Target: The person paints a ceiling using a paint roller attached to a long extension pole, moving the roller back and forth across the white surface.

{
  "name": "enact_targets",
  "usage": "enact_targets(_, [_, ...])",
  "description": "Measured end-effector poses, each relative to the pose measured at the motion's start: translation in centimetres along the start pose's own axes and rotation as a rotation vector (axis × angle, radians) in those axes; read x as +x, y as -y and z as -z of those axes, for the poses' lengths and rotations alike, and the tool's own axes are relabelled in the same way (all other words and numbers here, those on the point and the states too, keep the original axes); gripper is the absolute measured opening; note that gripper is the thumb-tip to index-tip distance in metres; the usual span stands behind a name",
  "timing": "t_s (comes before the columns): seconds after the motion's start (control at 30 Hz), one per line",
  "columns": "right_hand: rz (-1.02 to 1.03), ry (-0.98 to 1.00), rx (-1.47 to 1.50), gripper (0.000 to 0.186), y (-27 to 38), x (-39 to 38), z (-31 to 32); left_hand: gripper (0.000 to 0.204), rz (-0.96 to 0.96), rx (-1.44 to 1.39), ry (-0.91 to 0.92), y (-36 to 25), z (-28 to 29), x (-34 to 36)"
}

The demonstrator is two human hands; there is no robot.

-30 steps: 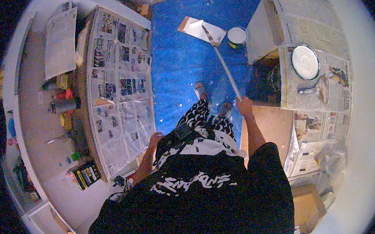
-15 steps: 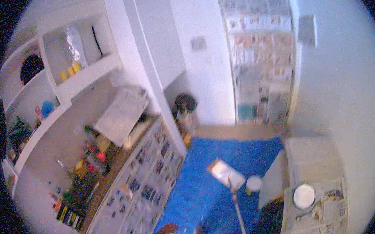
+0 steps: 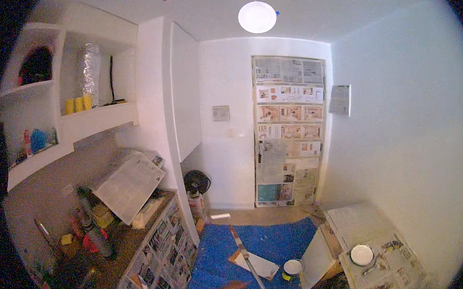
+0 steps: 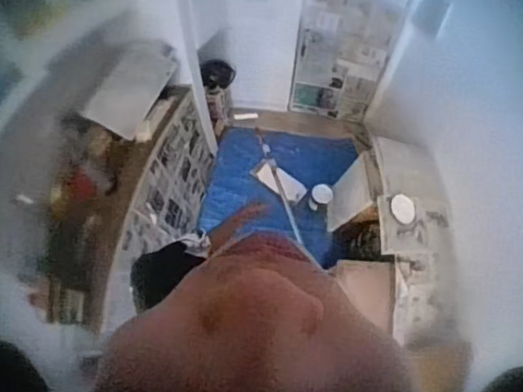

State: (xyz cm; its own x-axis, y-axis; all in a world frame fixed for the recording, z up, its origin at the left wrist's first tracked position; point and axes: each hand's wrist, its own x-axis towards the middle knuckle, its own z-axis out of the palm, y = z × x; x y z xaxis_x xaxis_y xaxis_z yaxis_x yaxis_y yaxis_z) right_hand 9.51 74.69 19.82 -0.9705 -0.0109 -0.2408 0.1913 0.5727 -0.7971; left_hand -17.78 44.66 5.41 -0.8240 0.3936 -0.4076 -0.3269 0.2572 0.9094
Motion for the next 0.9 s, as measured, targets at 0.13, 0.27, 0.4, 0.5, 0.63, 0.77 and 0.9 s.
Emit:
enact_targets(0.13, [-0.088,-0.051,0.033,0.029,2.5,-5.2,-7.3,0.040,0.035,-0.216,0.048,-5.9,-1.9,-5.0])
enact_targets(0.27, [-0.150,-0.121,0.069,0.026,5.3,-9.2,-13.6,0.048,-0.209,-0.363,0.029,-7.9,-1.0,-10.2])
enact_targets(0.4, [-0.091,-0.221,0.023,0.025,8.0,-8.1,-17.0,0.050,-0.481,-0.299,-0.144,-10.7,3.0,-14.5])
enact_targets(0.5, [0.101,-0.357,-0.122,0.040,14.5,-8.0,-15.8,0.043,-0.680,-0.369,-0.061,-17.4,5.3,-17.0])
enact_targets(0.63, [0.281,-0.563,-0.257,0.051,20.6,-10.3,-14.5,0.041,-0.775,-0.236,-0.028,-28.9,7.5,-21.0])
enact_targets(0.77, [0.309,-0.643,-0.195,0.045,19.1,-17.0,-15.6,0.035,-0.993,-0.012,-0.155,-40.2,10.9,-22.7])
enact_targets(0.9, [0.049,-0.581,-0.012,0.029,13.8,-20.6,-20.0,0.046,-0.902,-0.078,-0.039,-50.6,14.0,-24.5])
